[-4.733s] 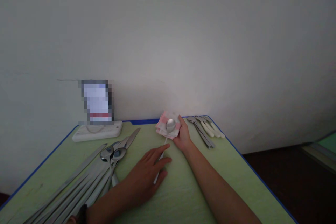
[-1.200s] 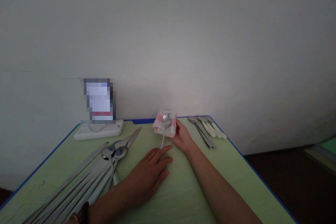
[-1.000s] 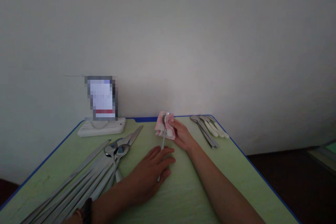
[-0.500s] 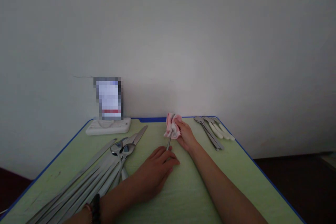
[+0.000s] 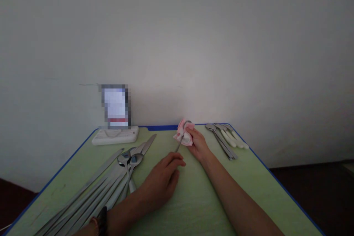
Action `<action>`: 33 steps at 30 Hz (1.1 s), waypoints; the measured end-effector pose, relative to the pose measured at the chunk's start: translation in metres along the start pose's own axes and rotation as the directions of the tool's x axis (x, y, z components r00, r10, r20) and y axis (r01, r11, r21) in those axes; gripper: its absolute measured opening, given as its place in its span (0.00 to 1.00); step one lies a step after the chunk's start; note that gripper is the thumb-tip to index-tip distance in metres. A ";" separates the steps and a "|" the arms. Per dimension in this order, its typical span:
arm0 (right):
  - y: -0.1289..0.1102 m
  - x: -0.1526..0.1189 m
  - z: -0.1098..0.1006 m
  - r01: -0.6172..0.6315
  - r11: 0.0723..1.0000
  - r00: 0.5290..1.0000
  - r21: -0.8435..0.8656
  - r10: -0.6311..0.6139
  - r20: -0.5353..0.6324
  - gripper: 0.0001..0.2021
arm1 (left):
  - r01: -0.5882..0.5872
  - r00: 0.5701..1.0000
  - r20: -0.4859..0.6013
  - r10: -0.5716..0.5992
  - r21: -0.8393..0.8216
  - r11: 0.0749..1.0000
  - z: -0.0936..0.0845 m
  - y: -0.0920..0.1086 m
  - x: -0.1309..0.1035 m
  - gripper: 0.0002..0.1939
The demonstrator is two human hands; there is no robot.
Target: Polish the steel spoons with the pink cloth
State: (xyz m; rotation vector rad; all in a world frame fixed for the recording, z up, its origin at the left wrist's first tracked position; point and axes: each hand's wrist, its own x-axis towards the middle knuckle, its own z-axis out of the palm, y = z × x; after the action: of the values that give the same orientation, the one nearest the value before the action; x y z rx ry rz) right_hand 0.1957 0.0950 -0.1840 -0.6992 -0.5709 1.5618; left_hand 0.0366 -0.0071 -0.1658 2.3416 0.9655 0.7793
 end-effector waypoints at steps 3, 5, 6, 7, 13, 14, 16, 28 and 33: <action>-0.001 0.002 0.000 0.023 0.999 1.000 0.047 -0.023 0.008 0.07 | 0.021 0.998 -0.053 -0.026 -0.089 0.996 0.001 0.000 0.000 0.17; -0.001 0.002 0.000 0.021 0.999 1.000 0.044 -0.021 0.014 0.07 | 0.053 0.993 -0.097 -0.067 -0.138 0.989 0.003 -0.001 0.000 0.17; -0.001 0.002 0.000 0.016 0.999 1.000 0.032 -0.017 0.014 0.07 | 0.074 0.987 -0.126 -0.097 -0.177 0.982 0.004 -0.001 0.001 0.16; -0.001 0.002 0.001 0.015 1.000 1.000 0.017 -0.015 0.013 0.07 | 0.101 0.979 -0.153 -0.138 -0.228 0.968 0.005 -0.002 0.001 0.16; 0.001 -0.005 0.005 -0.010 0.992 0.998 -0.129 0.018 0.059 0.09 | 0.328 0.913 -0.062 -0.403 -0.475 0.817 0.005 -0.008 0.006 0.18; 0.002 -0.006 0.005 -0.014 0.990 0.998 -0.137 0.022 0.060 0.09 | 0.338 0.911 -0.055 -0.409 -0.469 0.816 0.004 -0.008 0.007 0.18; 0.001 -0.005 0.005 -0.009 0.992 0.999 -0.129 0.015 0.049 0.11 | 0.338 0.913 -0.055 -0.404 -0.452 0.826 0.003 -0.008 0.008 0.17; -0.002 -0.014 0.011 -0.035 0.986 0.988 -0.164 0.059 0.143 0.12 | 0.368 0.880 0.001 -0.474 -0.633 0.682 0.007 -0.010 0.007 0.20; -0.003 -0.012 0.013 -0.045 0.997 0.989 -0.061 0.054 0.141 0.13 | 0.367 0.858 0.007 -0.514 -0.708 0.603 0.004 -0.007 0.011 0.20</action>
State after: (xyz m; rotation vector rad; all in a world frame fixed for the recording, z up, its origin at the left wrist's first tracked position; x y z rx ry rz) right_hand 0.1888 0.0844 -0.1715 -0.6527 -0.7112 1.6562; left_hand 0.0421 0.0048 -0.1698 1.3072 1.0447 0.9614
